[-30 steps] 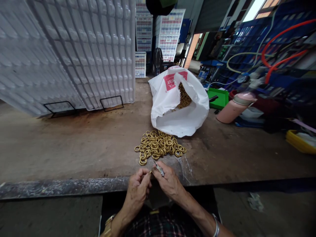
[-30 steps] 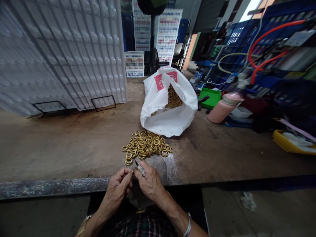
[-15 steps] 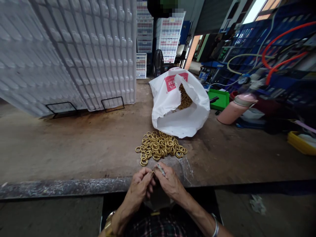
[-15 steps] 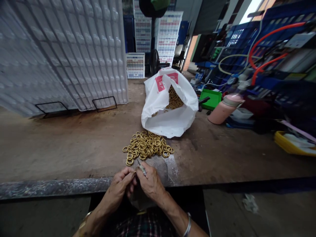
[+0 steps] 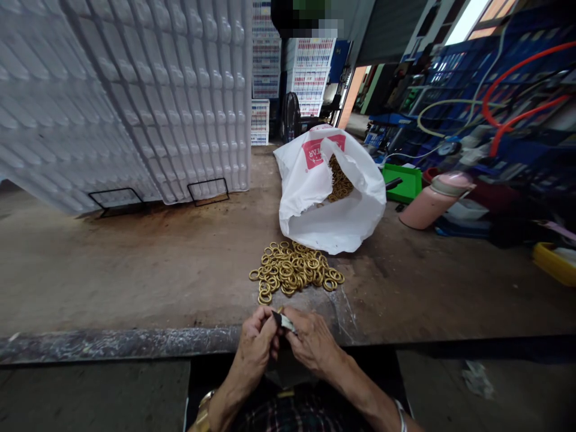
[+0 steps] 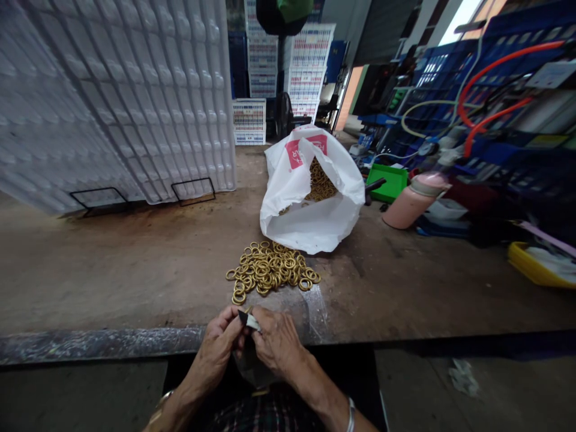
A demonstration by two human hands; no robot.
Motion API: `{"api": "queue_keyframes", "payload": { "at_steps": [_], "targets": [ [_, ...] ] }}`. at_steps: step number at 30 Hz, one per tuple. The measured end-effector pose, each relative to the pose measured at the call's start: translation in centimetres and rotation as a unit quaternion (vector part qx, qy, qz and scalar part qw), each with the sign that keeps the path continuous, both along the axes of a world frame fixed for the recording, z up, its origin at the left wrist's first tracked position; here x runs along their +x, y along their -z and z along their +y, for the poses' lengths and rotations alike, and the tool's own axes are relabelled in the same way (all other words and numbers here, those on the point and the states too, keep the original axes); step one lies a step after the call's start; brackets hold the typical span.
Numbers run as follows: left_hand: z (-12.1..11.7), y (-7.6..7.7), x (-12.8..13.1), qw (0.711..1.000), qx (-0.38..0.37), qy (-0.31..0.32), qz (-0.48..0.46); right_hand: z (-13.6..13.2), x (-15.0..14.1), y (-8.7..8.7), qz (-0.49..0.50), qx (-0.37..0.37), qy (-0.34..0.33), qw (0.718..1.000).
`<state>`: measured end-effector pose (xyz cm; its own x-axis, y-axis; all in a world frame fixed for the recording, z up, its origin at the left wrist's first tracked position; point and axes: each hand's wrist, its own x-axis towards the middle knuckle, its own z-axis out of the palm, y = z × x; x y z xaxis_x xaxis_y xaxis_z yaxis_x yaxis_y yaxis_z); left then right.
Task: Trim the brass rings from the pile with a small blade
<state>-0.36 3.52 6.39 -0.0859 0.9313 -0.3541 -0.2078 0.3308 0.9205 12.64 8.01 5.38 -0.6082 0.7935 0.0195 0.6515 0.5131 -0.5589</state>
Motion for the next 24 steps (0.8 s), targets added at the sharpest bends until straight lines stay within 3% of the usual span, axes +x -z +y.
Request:
{"api": "queue_keyframes", "payload": {
  "at_steps": [9,14,17,24],
  "targets": [
    [-0.3,0.1,0.1,0.999,-0.009,-0.015,0.029,0.1,-0.2,0.6,-0.083,0.017,0.01,0.996],
    [-1.6,-0.4,-0.1,0.999,0.01,0.024,-0.027,1.4,0.2,0.8,-0.092,0.038,0.07,0.993],
    [-2.0,-0.3,-0.3,0.994,0.016,0.012,-0.103,1.7,-0.1,1.0,-0.054,0.058,0.083,0.993],
    [-1.5,0.5,-1.4,0.97,0.01,-0.094,-0.222,1.4,-2.8,0.9,0.07,0.073,0.058,0.993]
  ]
}}
